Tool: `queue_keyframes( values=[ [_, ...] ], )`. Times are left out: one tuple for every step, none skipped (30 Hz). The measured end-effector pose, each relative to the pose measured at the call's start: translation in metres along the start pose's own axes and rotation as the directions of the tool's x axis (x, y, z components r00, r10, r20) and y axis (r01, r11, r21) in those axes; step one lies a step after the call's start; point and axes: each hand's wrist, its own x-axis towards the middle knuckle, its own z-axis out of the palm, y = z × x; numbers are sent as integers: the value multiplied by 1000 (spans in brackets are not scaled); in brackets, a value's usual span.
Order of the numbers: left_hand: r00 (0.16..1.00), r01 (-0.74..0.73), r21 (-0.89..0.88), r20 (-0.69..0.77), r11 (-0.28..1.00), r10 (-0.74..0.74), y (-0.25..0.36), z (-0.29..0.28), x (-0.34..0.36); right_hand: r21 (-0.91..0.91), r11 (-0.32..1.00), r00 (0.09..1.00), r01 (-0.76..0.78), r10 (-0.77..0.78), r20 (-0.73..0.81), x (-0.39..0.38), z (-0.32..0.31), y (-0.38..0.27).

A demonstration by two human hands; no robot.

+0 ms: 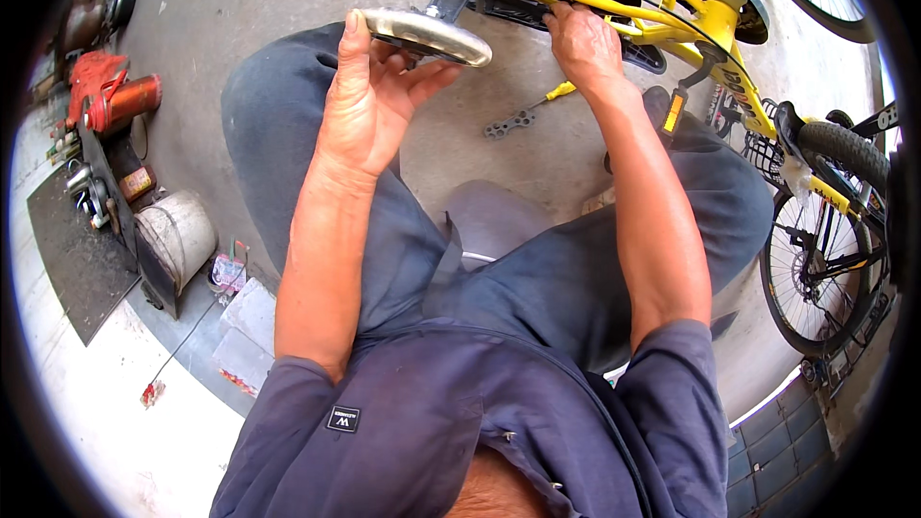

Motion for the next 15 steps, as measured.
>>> queue_keyframes(
  values=[
    [1000,-2,4,-3,1000,2,0,0,-1,-1,1000,1000,14,-14,-2,0,2,1],
    [1000,-4,8,-6,1000,4,0,0,-1,-1,1000,1000,28,-28,-4,-1,5,2],
    [1000,-2,6,-5,1000,2,0,-1,-2,-2,999,999,43,-43,-6,-1,7,3],
    [1000,0,7,-4,1000,0,0,0,-2,7,1000,999,30,-30,19,0,9,3],
    [1000,2,8,-4,1000,-2,1,0,-2,16,1000,999,17,-18,44,2,10,4],
    [1000,-3,11,-14,1000,3,0,0,-3,25,1000,998,5,-6,70,4,12,5],
    [1000,-6,15,-19,1000,6,0,1,-3,17,1000,997,-8,6,79,5,16,6],
    [1000,-9,19,-25,1000,10,-1,2,-3,10,1000,996,-20,19,87,7,23,7],
    [1000,-7,20,-20,1000,7,-1,2,-3,2,999,995,-33,32,96,8,29,9],
    [1000,-5,22,-16,1000,5,-1,3,-3,4,1000,996,-26,26,83,9,34,10],
    [1000,-3,23,-11,1000,3,-1,3,-3,5,1000,997,-21,20,71,9,38,11],
    [1000,2,23,0,1000,-2,-1,3,-2,5,1000,998,-16,15,58,9,41,14],
    [1000,4,23,6,1000,-5,-1,1,-2,9,1000,997,-13,12,78,9,37,12],
    [1000,7,22,13,1000,-7,0,-1,-3,12,1000,995,-11,9,97,10,32,11],
    [1000,3,19,10,1000,-3,0,-1,-3,15,1000,993,-9,7,117,10,26,10]
  ],
)
